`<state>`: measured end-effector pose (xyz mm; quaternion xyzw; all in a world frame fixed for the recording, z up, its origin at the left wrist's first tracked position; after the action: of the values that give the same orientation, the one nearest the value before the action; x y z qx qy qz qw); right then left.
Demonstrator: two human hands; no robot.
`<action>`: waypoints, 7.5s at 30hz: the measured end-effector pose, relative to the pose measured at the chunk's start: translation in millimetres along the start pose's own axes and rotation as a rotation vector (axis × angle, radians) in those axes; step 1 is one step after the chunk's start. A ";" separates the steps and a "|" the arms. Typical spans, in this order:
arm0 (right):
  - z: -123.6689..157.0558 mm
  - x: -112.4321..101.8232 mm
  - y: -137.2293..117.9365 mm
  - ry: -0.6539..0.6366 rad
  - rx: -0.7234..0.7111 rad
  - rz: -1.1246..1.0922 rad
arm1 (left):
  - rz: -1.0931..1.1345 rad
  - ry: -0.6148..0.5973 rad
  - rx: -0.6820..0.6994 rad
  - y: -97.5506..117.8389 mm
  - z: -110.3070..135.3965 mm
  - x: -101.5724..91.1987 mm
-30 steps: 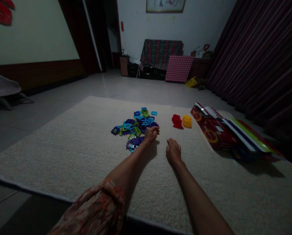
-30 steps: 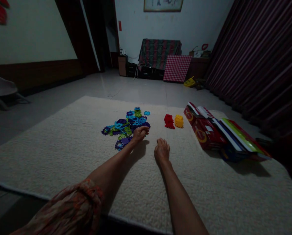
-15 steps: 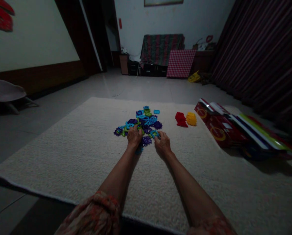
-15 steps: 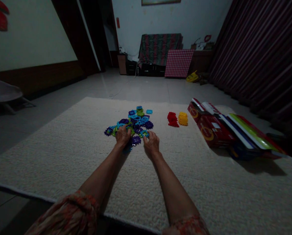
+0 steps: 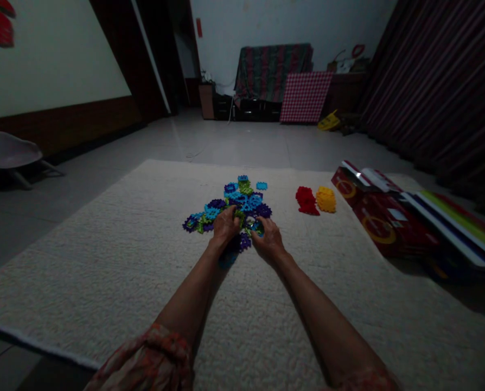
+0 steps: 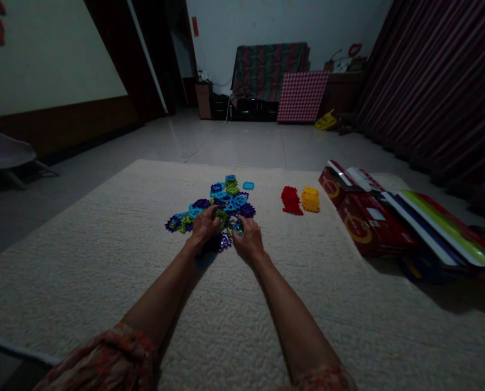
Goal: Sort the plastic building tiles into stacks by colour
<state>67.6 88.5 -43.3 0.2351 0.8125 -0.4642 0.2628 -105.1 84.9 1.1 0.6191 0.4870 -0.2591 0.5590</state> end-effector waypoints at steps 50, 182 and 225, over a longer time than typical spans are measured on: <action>-12.1 -27.2 17.3 0.017 0.151 -0.572 | 0.012 -0.182 0.115 21.1 -57.0 5.6; -25.9 -42.7 26.7 0.156 0.213 -0.297 | 0.620 -0.579 0.123 17.2 -58.2 17.8; -28.2 -65.6 81.3 0.386 0.403 0.030 | 0.272 -0.126 0.000 28.5 -62.3 23.2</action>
<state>161.9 141.5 -40.1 0.3787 0.7354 -0.5589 0.0579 -84.5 153.8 8.6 0.6618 0.3625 -0.2192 0.6186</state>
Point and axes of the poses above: each hand's wrist, its own z-axis away from the middle knuckle, its own x-axis out of the palm, y = z × x, the point moved 3 cm from there along -z, towards the middle knuckle, and after that the axes turned 5 degrees about -z, right-handed, at the moved point
